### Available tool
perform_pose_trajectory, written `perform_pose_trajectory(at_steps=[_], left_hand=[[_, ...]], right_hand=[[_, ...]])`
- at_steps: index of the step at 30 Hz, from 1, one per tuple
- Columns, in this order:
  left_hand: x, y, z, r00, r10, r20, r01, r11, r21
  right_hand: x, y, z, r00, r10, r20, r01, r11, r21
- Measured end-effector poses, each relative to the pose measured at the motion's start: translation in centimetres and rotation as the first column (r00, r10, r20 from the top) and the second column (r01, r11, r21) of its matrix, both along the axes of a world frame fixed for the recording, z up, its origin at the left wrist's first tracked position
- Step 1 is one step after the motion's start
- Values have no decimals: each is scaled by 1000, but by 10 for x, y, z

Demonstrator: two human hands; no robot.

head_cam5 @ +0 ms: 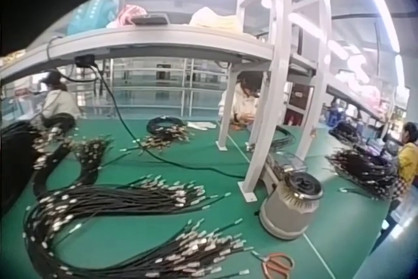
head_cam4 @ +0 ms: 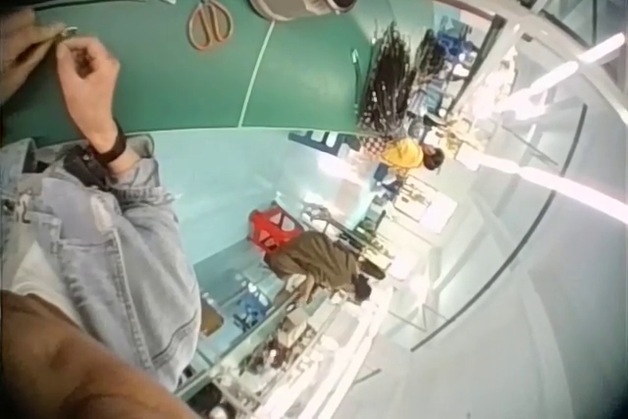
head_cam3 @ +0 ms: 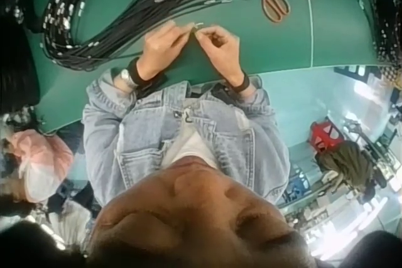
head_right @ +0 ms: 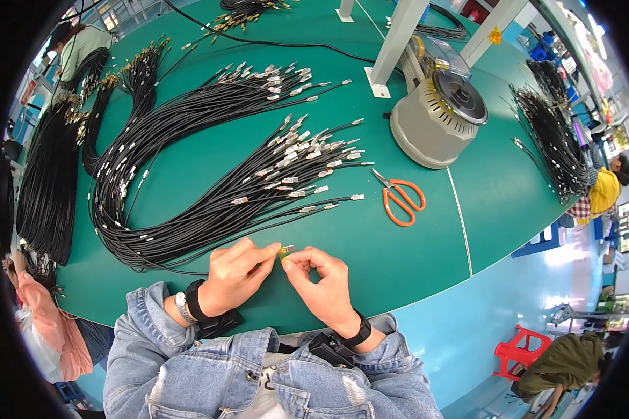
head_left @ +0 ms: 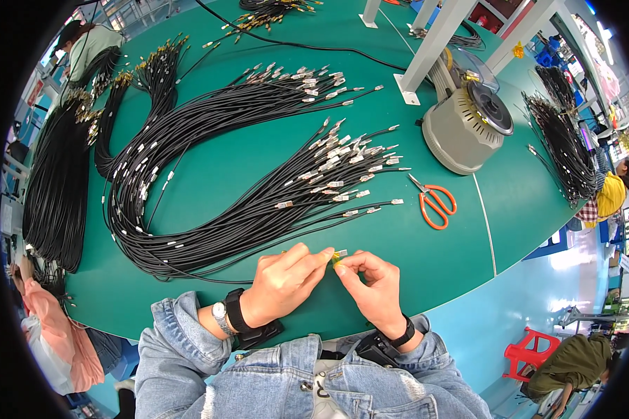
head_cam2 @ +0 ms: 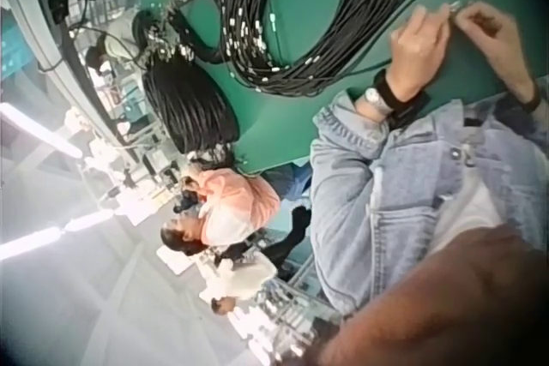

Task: The person picks up a cable, peels a yellow sticker from its connector by hand, and repeats this for several more cables. They then gather the cables into a bundle, lift them, and place the bundle back onto the table.

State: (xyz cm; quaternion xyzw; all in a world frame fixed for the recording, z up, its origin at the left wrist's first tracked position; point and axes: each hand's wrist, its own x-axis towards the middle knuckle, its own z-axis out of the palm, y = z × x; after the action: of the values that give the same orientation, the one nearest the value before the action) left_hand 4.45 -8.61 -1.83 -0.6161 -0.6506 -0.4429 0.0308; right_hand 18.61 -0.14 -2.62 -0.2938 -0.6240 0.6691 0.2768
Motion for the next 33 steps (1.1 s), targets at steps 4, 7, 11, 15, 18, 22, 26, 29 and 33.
perform_pose_trajectory(at_steps=[4, 7, 11, 15, 18, 22, 26, 29, 33], left_hand=[[1, -1, 1, 998, 15, 62, -14, 1000, -13], [3, 0, 2, 958, 12, 288, -5, 1000, -25], [1, -2, 4, 932, -19, 362, 45, 997, -64], [0, -3, 4, 885, -28, 465, 94, 988, -121], [-3, -4, 5, 837, -35, 546, 155, 973, -174], [-3, -3, 11, 696, 2, 718, 260, 931, -254], [-4, -4, 15, 663, 44, 747, 322, 884, -338], [-5, -4, 15, 731, 15, 682, 317, 878, -359], [-8, -4, 12, 842, -75, 535, 291, 897, -332]], right_hand=[[0, -1, 0, 1000, 3, 12, -3, 999, -36], [0, 1, 0, 1000, 3, 8, -2, 998, -62], [0, 2, 0, 999, 15, 41, -11, 995, -100], [0, 4, 2, 999, 35, 39, -28, 987, -159], [0, 3, 0, 999, 33, 41, -25, 981, -191], [2, 4, -4, 998, 32, 56, -21, 984, -178], [1, 4, -3, 998, 24, 56, -16, 991, -135], [0, 3, -2, 999, 14, 49, -8, 993, -118], [0, 3, -2, 999, 2, 42, 1, 997, -76]])
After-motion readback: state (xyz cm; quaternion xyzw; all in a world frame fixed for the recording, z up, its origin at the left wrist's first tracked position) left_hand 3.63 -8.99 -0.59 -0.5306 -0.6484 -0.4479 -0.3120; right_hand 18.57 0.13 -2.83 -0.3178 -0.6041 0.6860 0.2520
